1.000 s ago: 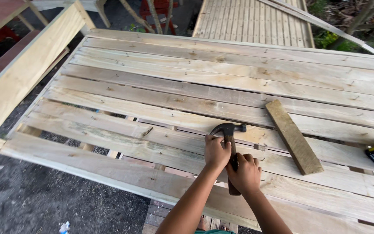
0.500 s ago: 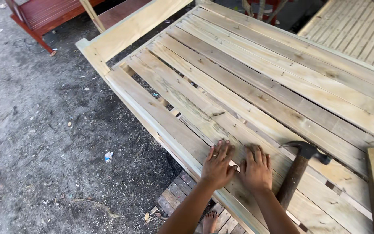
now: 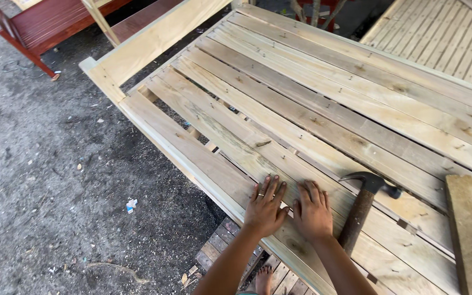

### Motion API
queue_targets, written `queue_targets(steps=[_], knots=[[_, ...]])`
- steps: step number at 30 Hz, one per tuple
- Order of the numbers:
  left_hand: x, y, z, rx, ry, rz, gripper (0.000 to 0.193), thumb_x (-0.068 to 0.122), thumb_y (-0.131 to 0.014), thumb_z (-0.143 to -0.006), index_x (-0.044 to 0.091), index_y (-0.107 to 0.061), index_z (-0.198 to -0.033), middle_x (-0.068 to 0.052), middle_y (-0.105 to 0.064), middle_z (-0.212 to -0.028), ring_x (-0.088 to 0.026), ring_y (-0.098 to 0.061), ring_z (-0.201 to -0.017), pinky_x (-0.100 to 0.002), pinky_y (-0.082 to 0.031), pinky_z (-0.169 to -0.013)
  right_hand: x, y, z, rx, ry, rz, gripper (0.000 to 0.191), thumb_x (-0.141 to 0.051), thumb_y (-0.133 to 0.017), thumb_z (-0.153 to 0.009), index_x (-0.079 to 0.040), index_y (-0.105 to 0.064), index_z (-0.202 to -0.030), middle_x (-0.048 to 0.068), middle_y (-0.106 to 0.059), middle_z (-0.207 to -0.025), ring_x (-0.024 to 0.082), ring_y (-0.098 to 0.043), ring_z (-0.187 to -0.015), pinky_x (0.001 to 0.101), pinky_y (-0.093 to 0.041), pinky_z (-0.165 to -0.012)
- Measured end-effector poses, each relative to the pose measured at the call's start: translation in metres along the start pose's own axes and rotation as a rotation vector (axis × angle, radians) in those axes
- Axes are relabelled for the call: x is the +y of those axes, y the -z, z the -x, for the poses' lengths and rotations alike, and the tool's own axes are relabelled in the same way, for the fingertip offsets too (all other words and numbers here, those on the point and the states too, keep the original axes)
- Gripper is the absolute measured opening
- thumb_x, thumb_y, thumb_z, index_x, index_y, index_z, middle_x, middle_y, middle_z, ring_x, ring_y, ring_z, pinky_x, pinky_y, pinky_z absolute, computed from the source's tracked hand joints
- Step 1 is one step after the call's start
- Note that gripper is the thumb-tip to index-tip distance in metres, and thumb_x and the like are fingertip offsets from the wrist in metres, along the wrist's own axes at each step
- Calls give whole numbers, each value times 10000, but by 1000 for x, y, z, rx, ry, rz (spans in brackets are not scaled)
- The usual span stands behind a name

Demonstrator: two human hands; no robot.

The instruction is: The person hammers nails into a slatted wooden furniture frame outdoors, taking nails from a small cardboard box and driving them into the slats. They reposition along the frame, press boards flat by hand, and place a wooden block and scrap pieces on the slats while continuing to hammer.

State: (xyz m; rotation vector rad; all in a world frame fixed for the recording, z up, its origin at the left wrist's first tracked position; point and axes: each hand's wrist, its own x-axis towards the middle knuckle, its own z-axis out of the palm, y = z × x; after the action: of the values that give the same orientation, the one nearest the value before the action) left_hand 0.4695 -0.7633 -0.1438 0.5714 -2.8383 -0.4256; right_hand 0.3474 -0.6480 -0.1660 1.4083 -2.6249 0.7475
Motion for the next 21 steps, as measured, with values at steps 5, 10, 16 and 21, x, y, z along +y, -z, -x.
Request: queue_targets(steps=[5, 10, 16, 21], knots=[[7, -2, 10, -4, 37, 16, 714, 372, -588, -943, 84, -357, -1554, -175, -242, -1650, -396, -217, -1525, -601, -157, -1201, 7, 33, 31, 76, 16, -259, 587, -116, -693, -822, -57, -530, -1382, 184, -460, -1481, 419, -438, -1366, 493, -416, -1096], [54, -11, 4, 120, -23, 163, 676, 249, -627, -923, 74, -399, -1535, -152, -224, -1679, -409, -210, -1537, -641, -143, -1195, 43, 95, 76, 293, -104, -124, 586, -72, -698, -792, -55, -546, -1357, 208, -494, -1439, 456, -445, -1362, 511, -418, -1088], [179, -20, -29, -6, -350, 295, 715, 197, -655, -872, 80, -405, -1531, -159, -189, -1685, -396, -172, -1548, -642, -156, -1194, 96, 165, 143, 495, -384, 113, 577, -110, -698, -816, -52, -551, -1371, 206, -511, -1435, 450, -460, -1344, 525, -411, -1084], [263, -25, -29, -200, -548, 260, 732, 189, -652, -859, 79, -390, -1534, -146, -150, -1692, -369, -110, -1563, -639, -137, -1196, 144, 247, 205, 700, -702, 518, 702, -206, -766, -834, -52, -505, -1467, 307, -421, -1487, 514, -424, -1383, 568, -386, -1146]])
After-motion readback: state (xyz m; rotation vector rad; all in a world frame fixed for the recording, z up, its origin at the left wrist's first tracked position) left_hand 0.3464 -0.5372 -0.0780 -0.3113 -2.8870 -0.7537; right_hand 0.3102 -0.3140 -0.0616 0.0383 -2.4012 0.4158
